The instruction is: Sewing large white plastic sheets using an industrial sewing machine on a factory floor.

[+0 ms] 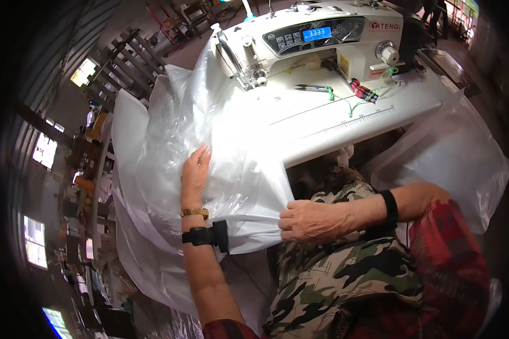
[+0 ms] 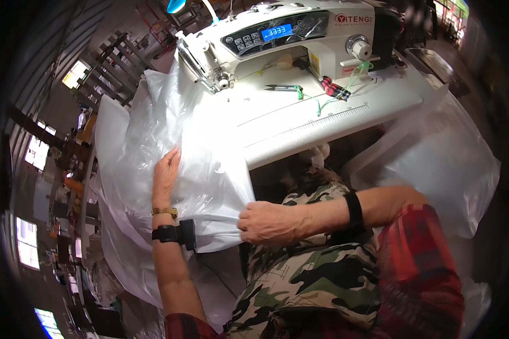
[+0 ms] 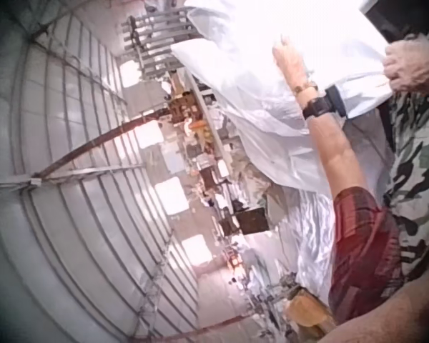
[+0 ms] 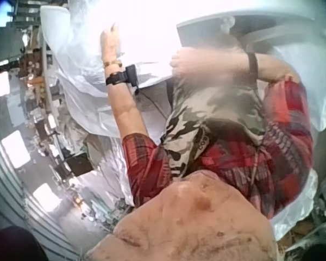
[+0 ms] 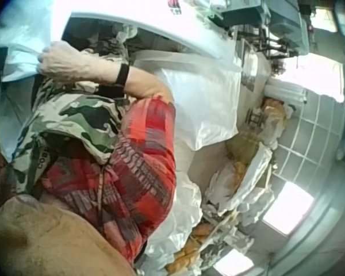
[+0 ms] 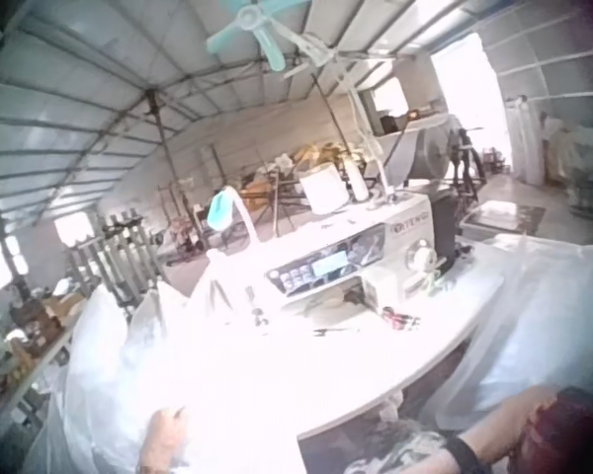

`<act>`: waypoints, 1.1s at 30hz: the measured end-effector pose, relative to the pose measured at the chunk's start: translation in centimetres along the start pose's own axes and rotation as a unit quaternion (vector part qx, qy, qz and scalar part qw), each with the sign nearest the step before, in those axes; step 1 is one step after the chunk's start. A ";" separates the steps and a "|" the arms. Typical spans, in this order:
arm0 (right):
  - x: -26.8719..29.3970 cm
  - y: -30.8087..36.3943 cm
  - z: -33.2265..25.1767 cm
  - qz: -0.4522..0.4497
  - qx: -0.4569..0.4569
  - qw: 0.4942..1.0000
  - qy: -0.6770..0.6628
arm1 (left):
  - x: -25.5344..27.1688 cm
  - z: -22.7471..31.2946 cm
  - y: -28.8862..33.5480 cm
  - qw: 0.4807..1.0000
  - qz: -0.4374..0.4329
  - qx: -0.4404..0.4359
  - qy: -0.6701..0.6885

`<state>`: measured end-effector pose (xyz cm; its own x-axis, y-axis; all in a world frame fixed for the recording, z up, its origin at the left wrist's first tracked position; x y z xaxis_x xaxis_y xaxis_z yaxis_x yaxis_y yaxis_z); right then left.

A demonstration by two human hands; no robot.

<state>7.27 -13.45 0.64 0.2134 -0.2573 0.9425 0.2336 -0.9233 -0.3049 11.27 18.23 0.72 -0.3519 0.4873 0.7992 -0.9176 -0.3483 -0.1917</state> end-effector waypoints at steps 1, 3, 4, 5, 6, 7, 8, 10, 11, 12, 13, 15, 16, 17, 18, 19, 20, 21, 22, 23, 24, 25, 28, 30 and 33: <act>-2.4 1.0 0.3 -0.008 -0.015 1.000 0.003 | -0.1 0.4 0.0 1.000 0.003 0.010 0.002; -6.5 2.0 2.4 -0.008 -0.044 0.999 0.007 | -0.3 0.6 0.2 1.000 0.005 0.026 0.002; -6.9 2.0 2.7 -0.007 -0.078 0.997 0.012 | -0.3 0.8 0.4 1.000 0.025 0.010 -0.012; -7.3 2.0 2.9 -0.016 -0.082 0.996 -0.005 | -0.3 0.9 0.8 0.999 0.045 -0.005 -0.027; -7.6 2.2 2.8 -0.016 -0.076 0.997 -0.010 | -0.5 0.9 1.6 0.998 0.047 0.003 -0.029; -7.3 2.3 2.8 0.036 -0.063 0.996 -0.046 | -0.6 2.2 2.4 0.988 0.130 -0.072 -0.044; -6.8 2.4 2.8 0.089 -0.049 0.991 -0.081 | -0.8 3.8 3.4 0.965 0.211 -0.147 -0.058; -5.1 3.4 3.1 0.129 -0.051 0.989 -0.045 | -2.6 8.1 5.9 0.956 0.202 -0.198 -0.073; -3.6 3.3 2.5 0.168 -0.039 0.985 -0.006 | -2.4 10.2 8.1 0.958 0.177 -0.209 -0.086; -2.9 3.4 2.4 0.168 -0.042 0.985 -0.007 | -3.3 11.4 9.4 0.958 0.174 -0.210 -0.085; -2.1 3.3 2.0 0.139 -0.060 0.987 0.050 | -3.9 12.5 10.8 0.961 0.151 -0.207 -0.108; -2.0 3.0 1.3 0.113 -0.080 0.985 0.104 | -4.3 12.6 12.7 0.962 0.124 -0.204 -0.133; -2.3 2.7 1.3 0.111 -0.086 0.984 0.110 | -4.7 12.1 13.0 0.958 0.126 -0.195 -0.165; -2.7 2.6 1.3 0.108 -0.092 0.983 0.116 | -5.0 11.6 13.3 0.954 0.129 -0.188 -0.196; -3.2 2.7 1.3 0.111 -0.097 0.982 0.118 | -5.1 11.1 13.5 0.953 0.127 -0.193 -0.196; -4.0 2.7 1.5 0.070 -0.137 0.982 0.113 | -5.0 10.8 13.6 0.954 0.118 -0.187 -0.201; -4.7 2.8 1.8 0.030 -0.178 0.978 0.107 | -5.0 10.6 13.5 0.955 0.110 -0.182 -0.207; -5.0 3.2 2.1 0.032 -0.182 0.977 0.109 | -5.1 10.8 13.6 0.954 0.108 -0.187 -0.206; -5.0 3.5 2.3 0.051 -0.174 0.979 0.097 | -4.9 11.7 13.8 0.957 0.109 -0.194 -0.185; -4.9 3.8 2.4 0.071 -0.165 0.980 0.086 | -4.7 12.6 13.9 0.960 0.109 -0.201 -0.164; -4.9 4.0 2.5 0.071 -0.170 0.979 0.087 | -4.8 13.4 13.9 0.959 0.107 -0.206 -0.163; -4.5 3.9 2.2 0.104 -0.154 0.980 0.071 | -4.9 14.0 14.2 0.973 0.085 -0.194 -0.087; -3.2 3.7 1.6 0.154 -0.126 0.979 0.052 | -5.7 14.7 14.3 0.983 0.046 -0.179 0.013; -3.1 3.7 1.4 0.171 -0.112 0.978 0.049 | -6.4 14.7 14.4 0.982 0.008 -0.187 -0.019; -3.2 3.9 1.1 0.204 -0.069 0.975 0.054 | -7.2 14.3 14.6 0.985 0.003 -0.174 -0.002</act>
Point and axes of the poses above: each hand's wrist, its own y-axis away from the middle knuckle, its own x-axis out of the back of the hand, z = x × y, the point moved 2 cm from there along -y, towards the middle knuckle, and after that the axes turned 4 degrees about x, right-handed, at the moved point
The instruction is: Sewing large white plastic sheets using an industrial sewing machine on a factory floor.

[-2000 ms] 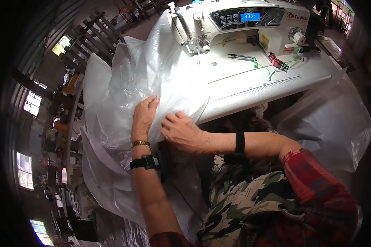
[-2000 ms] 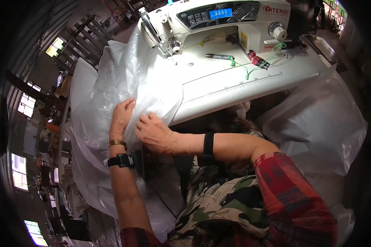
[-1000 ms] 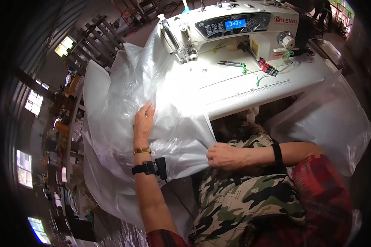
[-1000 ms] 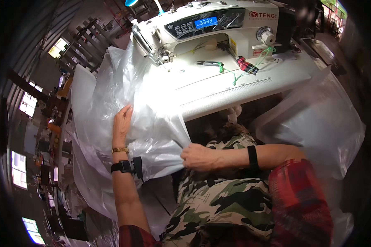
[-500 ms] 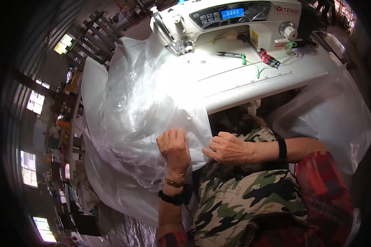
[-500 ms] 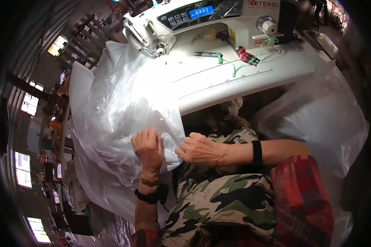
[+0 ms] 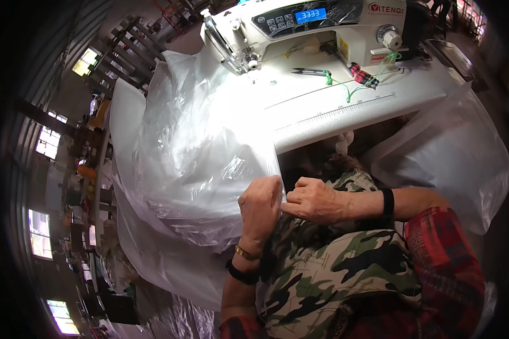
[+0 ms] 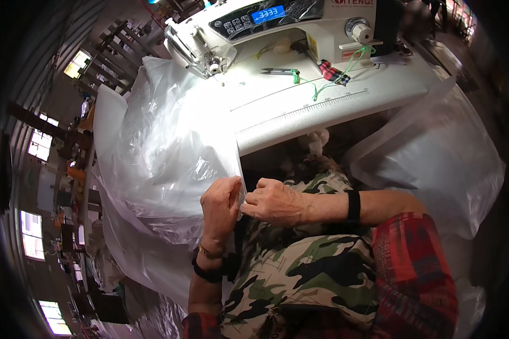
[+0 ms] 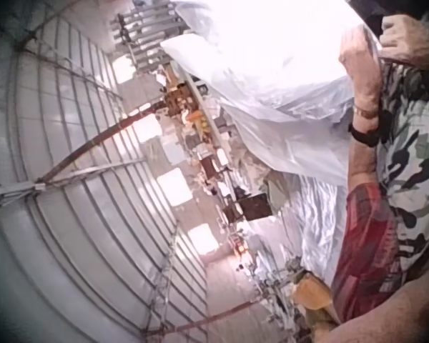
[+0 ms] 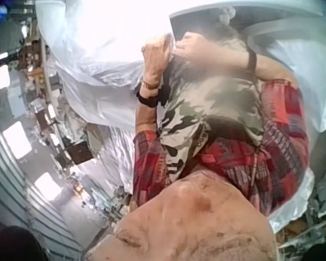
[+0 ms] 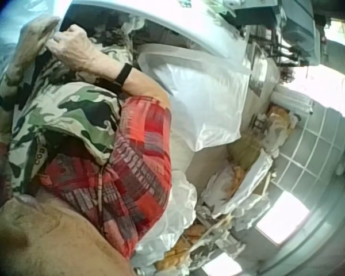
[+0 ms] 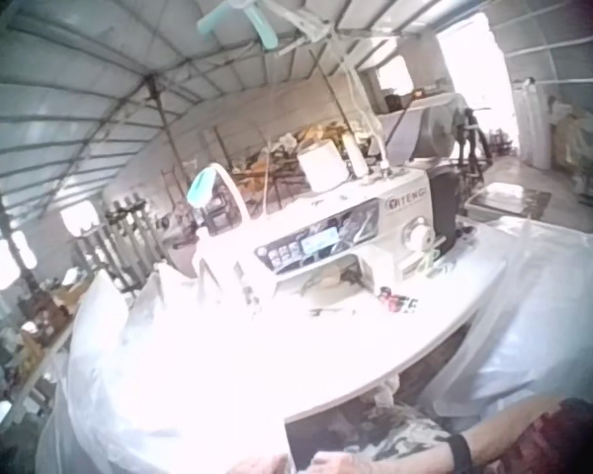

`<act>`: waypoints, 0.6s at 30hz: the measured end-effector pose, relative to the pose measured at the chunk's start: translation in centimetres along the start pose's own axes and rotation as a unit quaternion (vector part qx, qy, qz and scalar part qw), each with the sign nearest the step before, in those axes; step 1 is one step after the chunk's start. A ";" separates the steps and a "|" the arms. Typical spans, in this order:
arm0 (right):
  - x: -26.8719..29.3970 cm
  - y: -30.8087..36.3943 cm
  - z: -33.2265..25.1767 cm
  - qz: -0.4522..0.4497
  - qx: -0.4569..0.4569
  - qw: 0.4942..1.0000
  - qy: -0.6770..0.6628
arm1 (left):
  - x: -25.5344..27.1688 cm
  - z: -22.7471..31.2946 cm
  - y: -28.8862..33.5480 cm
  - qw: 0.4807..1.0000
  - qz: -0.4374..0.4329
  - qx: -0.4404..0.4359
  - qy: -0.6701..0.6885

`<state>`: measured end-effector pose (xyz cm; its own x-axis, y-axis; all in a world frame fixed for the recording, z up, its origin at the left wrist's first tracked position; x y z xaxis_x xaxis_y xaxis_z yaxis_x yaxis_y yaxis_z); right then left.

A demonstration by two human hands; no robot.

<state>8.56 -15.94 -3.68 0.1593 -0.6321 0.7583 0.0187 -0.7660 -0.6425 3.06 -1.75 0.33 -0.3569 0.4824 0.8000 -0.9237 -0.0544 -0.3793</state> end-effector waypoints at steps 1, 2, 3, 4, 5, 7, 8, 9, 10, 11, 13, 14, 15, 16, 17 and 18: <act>0.3 -0.1 -0.1 -0.001 0.009 1.000 0.001 | -0.2 -0.2 0.1 1.000 0.004 0.004 0.010; 0.4 -0.2 -0.2 -0.001 0.017 1.000 0.002 | -0.3 -0.2 0.2 1.000 0.004 0.008 0.009; 0.4 -0.3 -0.3 -0.002 0.019 1.000 -0.002 | -0.3 -0.3 0.3 1.000 0.000 0.013 0.015; 0.4 -0.4 -0.3 -0.003 0.028 1.000 0.010 | -0.4 -0.3 0.2 1.000 -0.005 0.016 0.023; 0.4 -0.5 -0.3 -0.003 0.037 0.999 0.021 | -0.4 -0.3 0.2 1.000 -0.004 0.019 0.022; 0.4 -0.7 -0.4 -0.003 0.050 0.998 0.023 | -0.3 -0.5 0.2 0.988 -0.007 0.074 0.133; 0.4 -0.8 -0.5 -0.002 0.062 0.998 0.027 | -0.5 -0.8 0.3 0.988 -0.006 0.077 0.132; 0.3 -0.9 -0.5 -0.003 0.064 0.998 0.024 | -0.8 -1.4 0.4 0.985 0.009 0.073 0.159; 0.1 -0.8 -0.6 -0.014 0.067 0.997 0.029 | -0.9 -1.5 0.4 0.980 0.024 0.068 0.187; -0.1 -0.8 -0.6 -0.025 0.069 0.997 0.033 | -0.9 -1.6 0.6 0.979 0.026 0.072 0.187; -0.3 -0.9 -0.5 -0.029 0.080 0.996 0.018 | -1.2 -2.0 1.0 0.959 -0.033 0.193 0.203; -0.4 -1.0 -0.4 -0.030 0.088 0.996 0.006 | -1.5 -2.3 1.3 0.958 -0.030 0.197 0.204; -0.2 -1.1 -0.1 -0.033 0.092 0.995 0.003 | -2.0 -3.1 1.7 0.939 -0.023 0.236 0.248; 0.1 -1.2 0.8 -0.035 0.098 0.994 -0.043 | -2.5 -3.6 1.9 0.917 -0.018 0.272 0.290; 0.6 -1.6 1.8 -0.036 0.100 0.991 -0.084 | -2.5 -3.5 1.9 0.917 -0.020 0.271 0.292; 1.4 -2.0 3.1 -0.039 0.075 0.988 -0.128 | -2.2 -3.3 2.0 0.913 -0.009 0.281 0.295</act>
Point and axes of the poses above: each hand's wrist, its own y-axis away from the middle knuckle, its own x-axis out of the back of the hand, z = x × y, the point moved 2 cm from there along -y, towards the middle knuckle, and after that the axes turned 4 degrees about x, right-handed, at the moved point
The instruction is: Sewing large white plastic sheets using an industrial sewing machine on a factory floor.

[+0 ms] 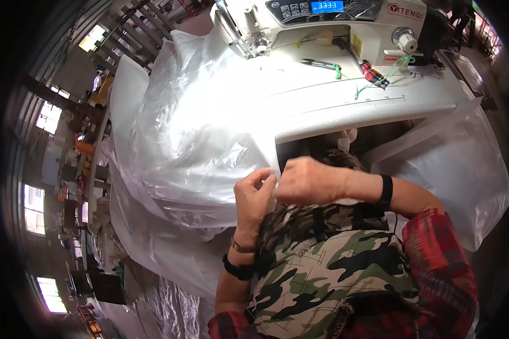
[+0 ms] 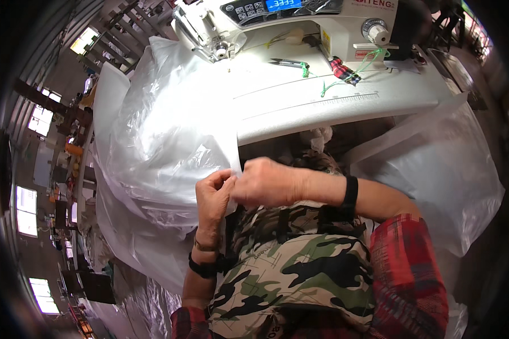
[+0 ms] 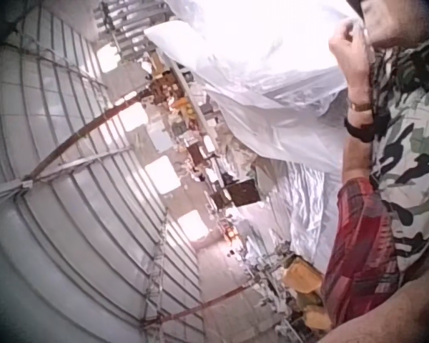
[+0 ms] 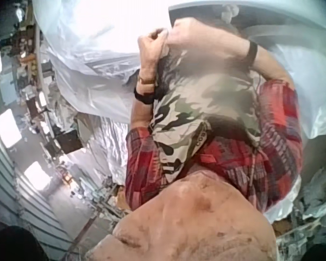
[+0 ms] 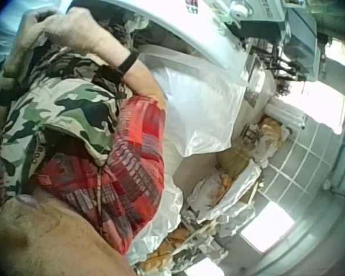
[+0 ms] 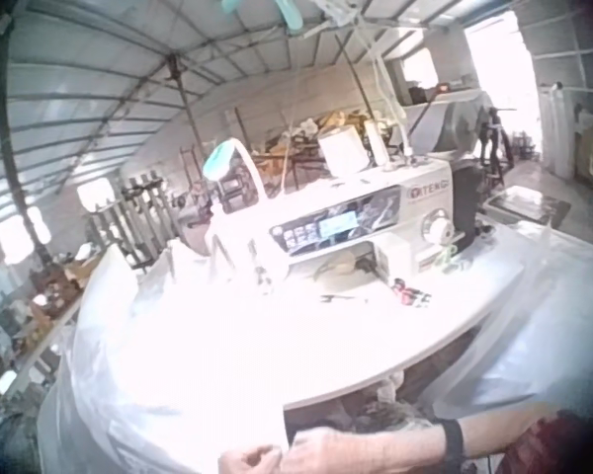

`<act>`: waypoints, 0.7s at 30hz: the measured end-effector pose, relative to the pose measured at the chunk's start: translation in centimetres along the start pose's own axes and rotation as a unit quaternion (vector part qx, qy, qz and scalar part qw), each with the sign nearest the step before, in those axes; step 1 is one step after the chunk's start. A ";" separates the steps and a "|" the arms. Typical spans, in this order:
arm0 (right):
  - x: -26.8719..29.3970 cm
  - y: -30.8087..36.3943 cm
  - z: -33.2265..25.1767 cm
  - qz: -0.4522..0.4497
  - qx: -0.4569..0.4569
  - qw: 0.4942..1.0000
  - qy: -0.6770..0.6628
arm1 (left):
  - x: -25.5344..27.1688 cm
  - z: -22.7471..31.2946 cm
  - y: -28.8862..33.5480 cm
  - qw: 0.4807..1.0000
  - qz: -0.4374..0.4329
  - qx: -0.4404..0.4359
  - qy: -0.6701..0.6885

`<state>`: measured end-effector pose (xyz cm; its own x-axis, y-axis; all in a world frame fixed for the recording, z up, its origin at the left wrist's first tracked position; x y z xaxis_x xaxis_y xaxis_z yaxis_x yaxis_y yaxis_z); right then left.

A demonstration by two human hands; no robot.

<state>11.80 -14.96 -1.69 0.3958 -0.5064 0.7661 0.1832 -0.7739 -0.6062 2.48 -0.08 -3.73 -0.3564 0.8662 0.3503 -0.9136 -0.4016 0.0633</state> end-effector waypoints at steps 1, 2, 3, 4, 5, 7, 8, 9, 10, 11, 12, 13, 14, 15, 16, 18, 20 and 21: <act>0.5 0.4 1.7 0.073 -0.053 0.995 -0.035 | -0.1 0.4 0.2 1.000 0.009 0.006 0.005; 1.4 0.4 3.2 0.111 -0.081 0.991 0.004 | -0.2 1.3 0.9 0.999 0.042 -0.010 -0.018; 1.8 0.3 4.6 0.117 -0.144 0.981 0.056 | -0.6 1.6 1.4 0.999 0.036 -0.015 -0.019; 2.2 -0.3 6.2 0.122 -0.160 0.975 0.097 | -0.7 1.9 1.9 0.996 0.064 -0.038 -0.040; 2.3 -0.8 7.9 0.103 -0.185 0.968 0.136 | -0.8 2.1 2.3 0.992 0.088 -0.061 -0.060; 2.7 -1.7 10.5 0.039 -0.243 0.952 0.185 | -0.9 1.9 2.5 0.989 0.060 -0.085 -0.105; 3.0 -1.7 11.7 0.044 -0.248 0.949 0.192 | -1.2 1.7 2.4 0.980 0.065 -0.114 -0.148; 2.8 -1.5 13.1 0.014 -0.250 0.949 0.191 | -1.5 1.7 2.3 0.968 0.071 -0.144 -0.191; 2.4 -1.4 14.2 -0.018 -0.251 0.949 0.188 | -1.7 1.7 2.2 0.965 0.061 -0.145 -0.210; 2.3 -1.5 14.7 -0.011 -0.258 0.946 0.194 | -1.9 1.5 2.1 0.964 0.053 -0.152 -0.212; 2.3 -1.5 15.3 -0.014 -0.260 0.946 0.195 | -2.0 1.1 1.8 0.959 0.058 -0.169 -0.222; 2.6 -1.7 15.6 -0.017 -0.262 0.945 0.196 | -2.2 1.0 1.6 0.953 0.064 -0.185 -0.230; 2.9 -1.8 15.8 -0.011 -0.270 0.941 0.202 | -2.4 1.0 1.6 0.954 0.072 -0.188 -0.222; 3.0 -1.9 15.9 0.000 -0.276 0.941 0.196 | -2.4 1.0 1.4 0.953 0.063 -0.196 -0.223; 3.1 -1.9 15.9 0.010 -0.280 0.941 0.190 | -2.4 1.2 1.1 0.954 0.054 -0.182 -0.231; 3.3 -2.1 16.2 -0.005 -0.299 0.933 0.200 | -2.6 1.7 0.5 0.959 0.033 -0.134 -0.247; 3.1 -2.4 16.5 -0.019 -0.308 0.928 0.209 | -2.3 1.3 -0.5 0.954 0.030 -0.173 -0.244; 3.2 -2.4 16.7 -0.017 -0.311 0.926 0.212 | -2.1 1.2 -0.9 0.948 0.031 -0.206 -0.239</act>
Point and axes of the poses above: each hand's wrist, its own y-axis away from the middle knuckle, its own x-axis out of the back of the hand, z = x × y, the point moved 2 cm from there along -y, towards the middle knuckle, and after that the axes turned 4 degrees about x, right-handed, at the moved point
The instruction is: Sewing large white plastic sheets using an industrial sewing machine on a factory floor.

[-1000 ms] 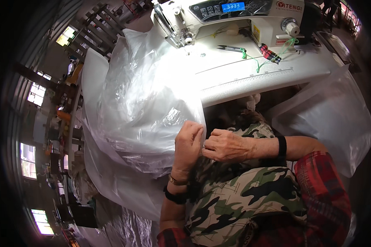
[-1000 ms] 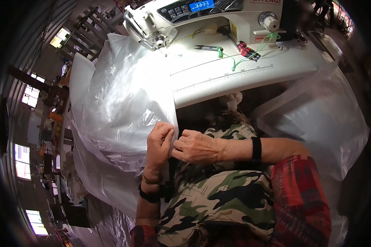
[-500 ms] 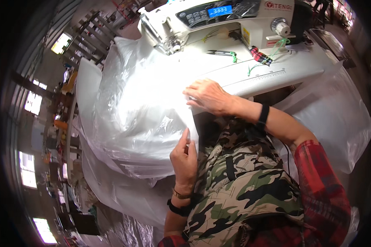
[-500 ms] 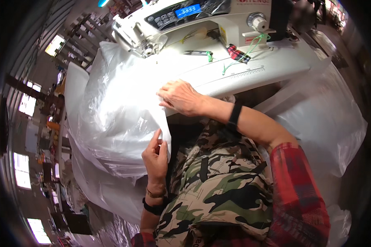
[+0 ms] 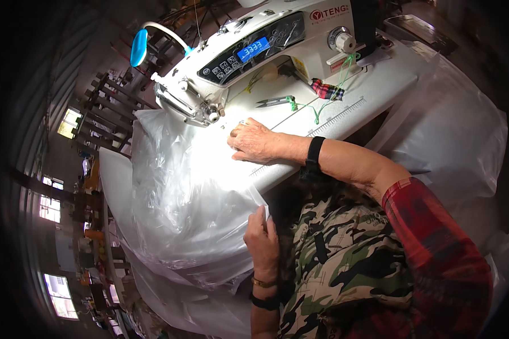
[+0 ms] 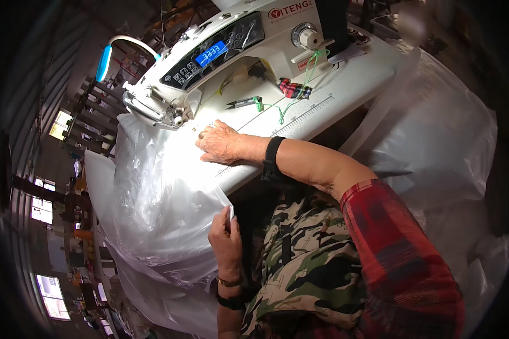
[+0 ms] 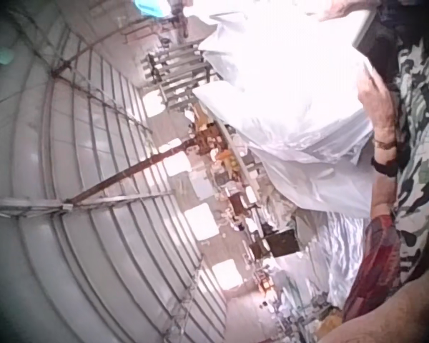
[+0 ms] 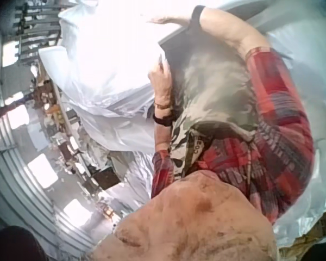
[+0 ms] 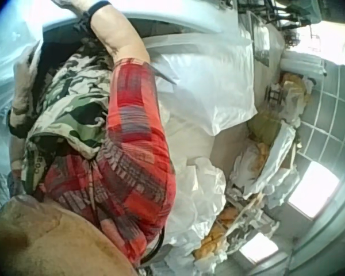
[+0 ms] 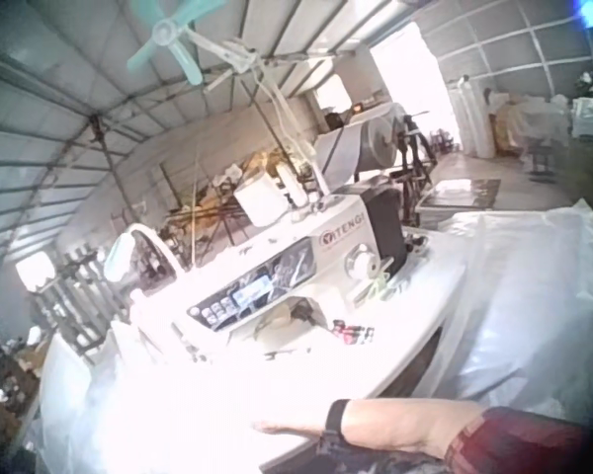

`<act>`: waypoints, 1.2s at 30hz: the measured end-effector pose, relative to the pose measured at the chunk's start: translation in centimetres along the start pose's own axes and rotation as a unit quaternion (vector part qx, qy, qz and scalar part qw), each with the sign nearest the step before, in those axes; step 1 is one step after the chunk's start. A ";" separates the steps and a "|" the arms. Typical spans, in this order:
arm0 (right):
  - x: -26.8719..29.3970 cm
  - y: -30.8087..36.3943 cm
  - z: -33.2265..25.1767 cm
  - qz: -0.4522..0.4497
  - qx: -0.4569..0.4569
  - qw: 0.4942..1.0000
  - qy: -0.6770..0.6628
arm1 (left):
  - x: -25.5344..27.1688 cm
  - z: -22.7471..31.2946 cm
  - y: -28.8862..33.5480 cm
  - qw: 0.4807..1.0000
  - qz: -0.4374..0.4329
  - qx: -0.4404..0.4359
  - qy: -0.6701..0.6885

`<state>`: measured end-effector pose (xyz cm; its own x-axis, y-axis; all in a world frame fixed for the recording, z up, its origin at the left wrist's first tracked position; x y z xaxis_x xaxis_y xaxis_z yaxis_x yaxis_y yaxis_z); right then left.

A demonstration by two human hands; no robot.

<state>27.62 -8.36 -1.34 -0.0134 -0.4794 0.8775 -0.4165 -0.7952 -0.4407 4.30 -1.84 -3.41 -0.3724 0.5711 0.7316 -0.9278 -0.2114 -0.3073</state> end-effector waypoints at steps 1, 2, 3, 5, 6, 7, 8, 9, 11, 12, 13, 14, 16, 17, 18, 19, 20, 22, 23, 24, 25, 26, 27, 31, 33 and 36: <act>0.1 -0.2 0.1 -0.007 -0.003 1.000 0.000 | 0.2 -0.1 -0.6 1.000 0.000 -0.002 0.001; 0.1 -0.3 0.2 -0.014 -0.005 1.000 0.000 | 0.5 -0.1 -1.5 1.000 0.001 -0.011 -0.008; 0.1 -0.4 0.4 -0.014 -0.006 1.000 0.001 | 0.7 0.0 -2.3 1.000 0.003 -0.020 -0.018; 0.1 -0.4 0.4 -0.008 0.000 1.000 0.005 | 1.0 0.1 -3.6 0.999 0.005 -0.025 -0.023; -0.1 -0.4 0.3 -0.008 0.000 1.000 0.005 | 1.1 0.2 -4.3 0.999 0.007 -0.029 -0.028; -0.2 -0.4 0.2 0.010 0.008 1.000 0.002 | 1.2 0.2 -4.9 0.998 0.014 -0.050 -0.034; -0.2 -0.3 0.2 0.029 0.016 0.999 -0.001 | 1.3 0.3 -5.5 0.998 0.013 -0.050 -0.034; -0.2 -0.3 0.4 0.030 0.016 0.999 -0.004 | 1.4 0.6 -6.2 0.997 0.003 -0.051 -0.049; -0.4 -0.2 0.4 0.036 0.015 0.999 0.005 | 1.2 0.4 -7.5 0.997 0.000 -0.061 -0.057; -0.5 -0.2 0.4 0.043 0.014 0.999 0.014 | 1.2 0.2 -8.2 0.997 -0.001 -0.061 -0.056; -0.5 -0.2 0.4 0.042 0.015 0.999 0.014 | 1.2 0.0 -8.7 0.995 -0.007 -0.068 -0.068; -0.5 -0.1 0.5 0.040 0.010 0.999 0.014 | 1.0 0.0 -9.3 0.994 -0.014 -0.076 -0.080; -0.3 -0.2 0.4 0.037 0.007 0.999 0.016 | 0.6 -0.3 -10.4 0.995 -0.007 -0.070 -0.070; -0.2 -0.3 0.3 0.032 0.004 0.999 0.019 | 0.5 -0.7 -10.9 0.994 -0.006 -0.074 -0.075; 0.0 -0.4 0.1 0.027 0.000 0.999 0.022 | 0.6 -0.9 -11.4 0.994 -0.004 -0.079 -0.081; 0.1 -0.4 0.1 0.026 0.001 0.999 0.023 | 0.4 -0.9 -12.0 0.994 -0.003 -0.077 -0.079; 0.1 -0.3 0.2 0.025 -0.003 1.000 0.014 | 0.2 -0.9 -12.6 0.992 0.002 -0.080 -0.095; 0.2 -0.2 0.2 0.023 -0.005 1.000 0.005 | 0.0 -1.1 -13.7 0.990 0.010 -0.081 -0.111; 0.2 -0.2 0.2 0.025 -0.006 1.000 0.005 | -0.1 -1.5 -14.1 0.991 0.016 -0.082 -0.110; 0.2 -0.2 0.2 0.028 -0.006 1.000 0.004 | -0.3 -1.8 -14.6 0.990 0.023 -0.083 -0.108; 0.1 -0.2 0.3 0.027 -0.005 1.000 0.004 | -0.5 -2.2 -15.1 0.991 0.023 -0.081 -0.107; 0.0 -0.3 0.3 0.033 -0.005 0.999 0.011 | -0.7 -2.6 -15.5 0.991 0.039 -0.084 -0.093; -0.1 -0.3 0.3 0.039 -0.004 0.999 0.018 | -0.8 -2.9 -15.9 0.991 0.055 -0.088 -0.080; -0.3 -0.3 0.3 0.056 -0.007 0.998 -0.006 | -0.9 -3.5 -17.3 0.991 0.055 -0.062 -0.101; -0.2 -0.5 0.4 0.064 -0.022 0.997 -0.029 | -1.0 -4.1 -17.8 0.988 0.083 -0.076 -0.105; 1.1 -0.1 1.6 0.100 -0.124 0.976 0.148 | -1.0 -4.4 -18.7 0.988 0.062 -0.070 -0.124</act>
<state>29.11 -9.37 -0.64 -0.3634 -0.4580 0.8113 -0.5857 -0.5649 -0.5812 22.09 5.04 -1.03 -0.4937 0.3319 0.8038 -0.8687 -0.1459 -0.4733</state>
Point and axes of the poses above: each hand's wrist, its own y-axis away from the middle knuckle, its own x-axis out of the back of the hand, z = x × y, the point moved 2 cm from there along -y, towards the middle knuckle, and after that the axes turned 4 degrees about x, right-handed, at the moved point
